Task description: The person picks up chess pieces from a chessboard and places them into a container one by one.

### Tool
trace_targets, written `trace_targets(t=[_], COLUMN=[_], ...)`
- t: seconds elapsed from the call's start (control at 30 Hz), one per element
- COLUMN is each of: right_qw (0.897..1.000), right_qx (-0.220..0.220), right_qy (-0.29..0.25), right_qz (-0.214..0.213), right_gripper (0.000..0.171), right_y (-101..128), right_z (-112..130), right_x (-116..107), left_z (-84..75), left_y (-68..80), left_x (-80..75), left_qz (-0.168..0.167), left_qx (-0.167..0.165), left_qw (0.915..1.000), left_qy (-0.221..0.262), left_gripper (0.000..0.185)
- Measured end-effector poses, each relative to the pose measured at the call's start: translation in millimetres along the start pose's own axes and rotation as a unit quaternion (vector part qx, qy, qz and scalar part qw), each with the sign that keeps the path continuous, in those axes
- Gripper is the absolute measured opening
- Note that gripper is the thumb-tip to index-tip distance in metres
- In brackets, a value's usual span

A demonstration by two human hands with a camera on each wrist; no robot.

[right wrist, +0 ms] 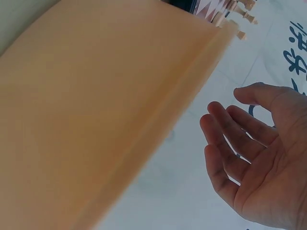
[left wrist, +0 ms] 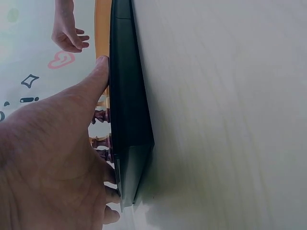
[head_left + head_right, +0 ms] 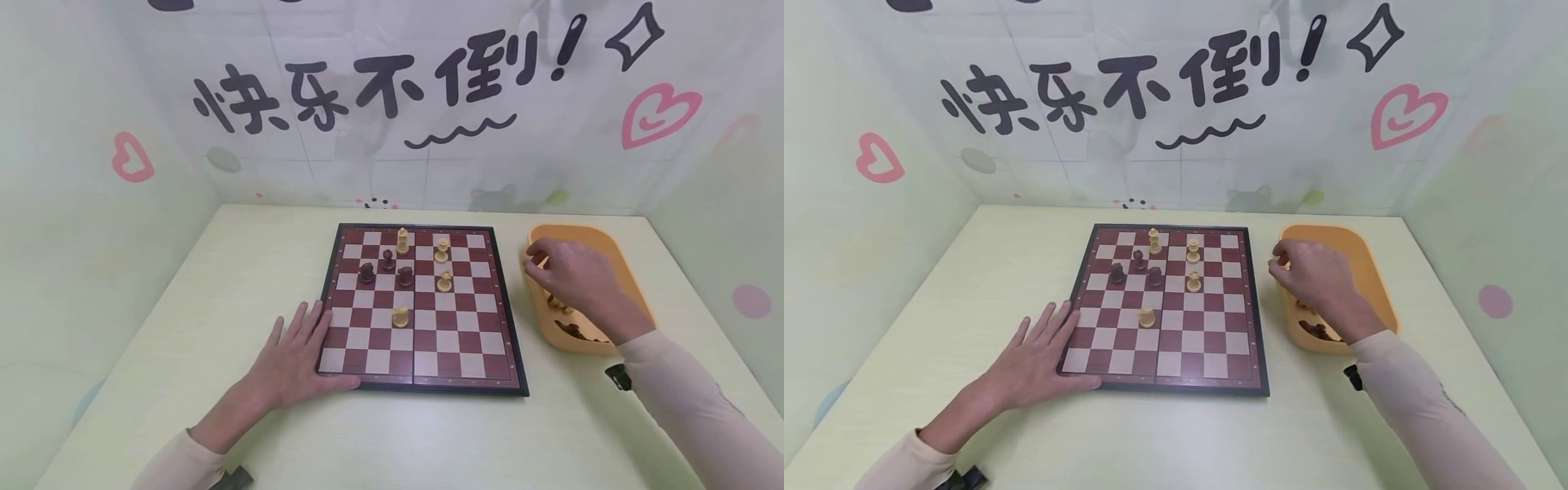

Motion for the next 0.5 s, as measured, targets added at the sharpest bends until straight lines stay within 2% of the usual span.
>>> trace_targets(t=[0.5], right_qw=[1.000], right_qx=[-0.019], right_qy=[-0.006], right_qz=[0.012], right_gripper=[0.025], right_y=[-5], right_z=[14], right_x=[13], left_z=[-0.2], left_y=[0.4], left_x=[0.0], left_qz=[0.001], left_qx=[0.000], left_qw=[1.0000], left_qy=[0.002], left_gripper=[0.126])
Point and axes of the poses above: each hand's wrist, its own y-axis away from the middle knuckle, its own x-axis out of the palm, z = x × y, the point moved 1 cm from there along -y, towards the middle knuckle, and after that the axes turned 2 degrees about -z, right-handed, at the moved point
